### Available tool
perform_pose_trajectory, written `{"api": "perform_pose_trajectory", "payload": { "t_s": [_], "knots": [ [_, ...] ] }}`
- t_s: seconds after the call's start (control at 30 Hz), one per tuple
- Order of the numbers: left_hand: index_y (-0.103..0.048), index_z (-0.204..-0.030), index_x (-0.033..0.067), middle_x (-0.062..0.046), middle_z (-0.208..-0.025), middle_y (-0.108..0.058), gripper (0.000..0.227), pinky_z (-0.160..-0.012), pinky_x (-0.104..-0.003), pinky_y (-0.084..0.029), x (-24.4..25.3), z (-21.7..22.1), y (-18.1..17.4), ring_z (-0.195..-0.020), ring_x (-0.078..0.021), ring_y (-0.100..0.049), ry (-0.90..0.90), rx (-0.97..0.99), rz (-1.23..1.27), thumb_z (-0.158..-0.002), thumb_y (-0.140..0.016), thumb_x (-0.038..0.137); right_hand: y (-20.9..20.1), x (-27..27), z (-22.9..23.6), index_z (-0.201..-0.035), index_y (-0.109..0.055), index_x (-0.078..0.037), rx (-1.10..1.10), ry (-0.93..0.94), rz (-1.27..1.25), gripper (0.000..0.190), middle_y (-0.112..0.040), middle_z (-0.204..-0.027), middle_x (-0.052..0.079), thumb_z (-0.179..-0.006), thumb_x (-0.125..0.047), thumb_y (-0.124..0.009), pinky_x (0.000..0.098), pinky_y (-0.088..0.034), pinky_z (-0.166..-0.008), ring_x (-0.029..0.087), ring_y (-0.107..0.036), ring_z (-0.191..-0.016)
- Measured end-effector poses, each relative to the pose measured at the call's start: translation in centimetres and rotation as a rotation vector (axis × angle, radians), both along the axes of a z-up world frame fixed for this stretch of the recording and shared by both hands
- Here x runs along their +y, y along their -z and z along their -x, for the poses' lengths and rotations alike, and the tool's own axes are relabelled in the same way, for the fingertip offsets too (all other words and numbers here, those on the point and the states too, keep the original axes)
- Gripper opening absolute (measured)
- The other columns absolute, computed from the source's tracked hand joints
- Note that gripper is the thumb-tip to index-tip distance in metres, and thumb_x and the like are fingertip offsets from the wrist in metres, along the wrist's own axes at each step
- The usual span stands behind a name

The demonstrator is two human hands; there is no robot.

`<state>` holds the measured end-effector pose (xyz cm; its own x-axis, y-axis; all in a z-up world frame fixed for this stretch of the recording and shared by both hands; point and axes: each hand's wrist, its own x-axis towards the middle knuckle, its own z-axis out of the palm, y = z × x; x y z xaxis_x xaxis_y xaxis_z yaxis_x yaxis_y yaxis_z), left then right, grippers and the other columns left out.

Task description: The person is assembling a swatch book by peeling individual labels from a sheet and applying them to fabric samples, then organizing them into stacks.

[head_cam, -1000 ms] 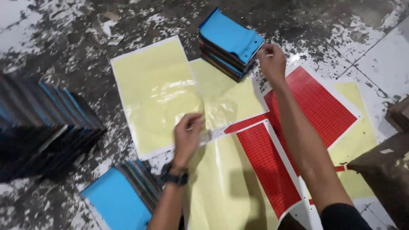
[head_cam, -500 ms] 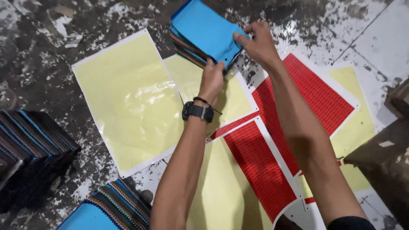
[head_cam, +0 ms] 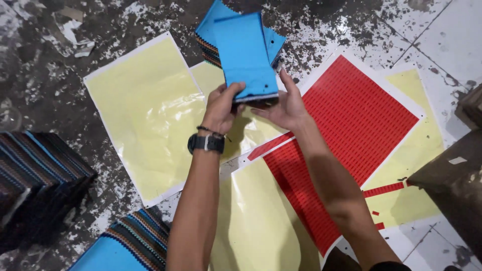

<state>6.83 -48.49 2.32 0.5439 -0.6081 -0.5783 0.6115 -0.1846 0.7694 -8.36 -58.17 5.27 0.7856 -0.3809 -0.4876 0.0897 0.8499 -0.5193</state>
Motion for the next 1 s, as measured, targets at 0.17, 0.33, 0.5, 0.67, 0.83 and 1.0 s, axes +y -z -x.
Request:
{"api": "perform_pose_trajectory", "payload": {
  "t_s": [0.17, 0.33, 0.5, 0.67, 0.83, 1.0],
  "knots": [
    [-0.059, -0.130, 0.0009, -0.007, -0.094, -0.062, 0.064, -0.055, -0.029, -0.055, 6.5, 2.5, -3.6, -0.080, -0.0188, -0.061, 0.133, -0.109, -0.078, -0.075, -0.085, 0.021, 3.4, -1.1, 0.2, -0.128, -0.062, 0.004, -0.099, -0.001, -0.056, 0.077, -0.068, -0.121, 0.021, -0.084, -0.060, -0.065, 0.0474, -0.059, -0.092, 0.038, -0.069, -0.111],
    [-0.061, -0.125, 0.0007, -0.006, -0.085, -0.063, 0.058, -0.050, -0.023, -0.050, 13.9, 6.9, -6.9, -0.071, -0.0167, -0.062, 0.173, -0.223, -0.053, -0.071, -0.080, 0.008, 11.0, -0.9, 1.0, -0.125, -0.066, -0.003, 0.012, -0.111, 0.074, 0.052, -0.073, -0.118, 0.016, -0.093, -0.043, -0.073, 0.0422, -0.064, -0.090, 0.029, -0.075, -0.102],
    [-0.050, -0.134, 0.0013, -0.008, -0.090, -0.059, 0.075, -0.055, -0.023, -0.050, 22.8, 12.3, -8.7, -0.078, -0.0175, -0.062, 0.104, -0.297, 0.051, -0.066, -0.081, 0.008, 8.5, 6.0, 1.7, -0.141, -0.053, 0.001, 0.201, -0.216, 0.130, 0.064, -0.060, -0.134, 0.025, -0.089, -0.026, -0.078, 0.0700, -0.037, -0.111, 0.042, -0.059, -0.129],
    [-0.050, -0.134, 0.0088, -0.016, -0.100, -0.066, 0.076, -0.064, -0.034, -0.053, 32.9, 16.8, -10.9, -0.088, -0.0237, -0.064, -0.048, -0.287, 0.125, -0.067, -0.084, 0.020, 4.2, 13.9, 2.1, -0.121, -0.068, -0.008, 0.153, -0.259, 0.035, 0.037, -0.073, -0.114, 0.016, -0.088, -0.025, -0.074, 0.0561, -0.052, -0.102, 0.032, -0.073, -0.102],
    [-0.046, -0.140, 0.0093, -0.017, -0.113, -0.068, 0.075, -0.077, -0.039, -0.057, 42.6, 21.0, -10.6, -0.103, -0.0230, -0.062, -0.247, -0.301, 0.324, -0.078, -0.086, 0.021, -1.4, 25.1, -0.2, -0.106, -0.073, -0.010, 0.126, -0.523, 0.056, 0.024, -0.077, -0.096, 0.015, -0.088, -0.026, -0.073, 0.0516, -0.060, -0.089, 0.028, -0.076, -0.081],
    [-0.018, -0.155, -0.0034, -0.023, -0.148, -0.046, 0.091, -0.102, -0.043, -0.048, 48.9, 21.5, -10.4, -0.122, -0.0308, -0.057, -0.406, -0.449, 0.257, -0.082, -0.067, 0.018, -6.0, 34.3, -4.1, -0.122, -0.060, -0.005, 0.228, -0.619, 0.314, 0.047, -0.060, -0.126, 0.024, -0.081, -0.028, -0.065, 0.0436, -0.045, -0.095, 0.030, -0.055, -0.105]
  ]
}}
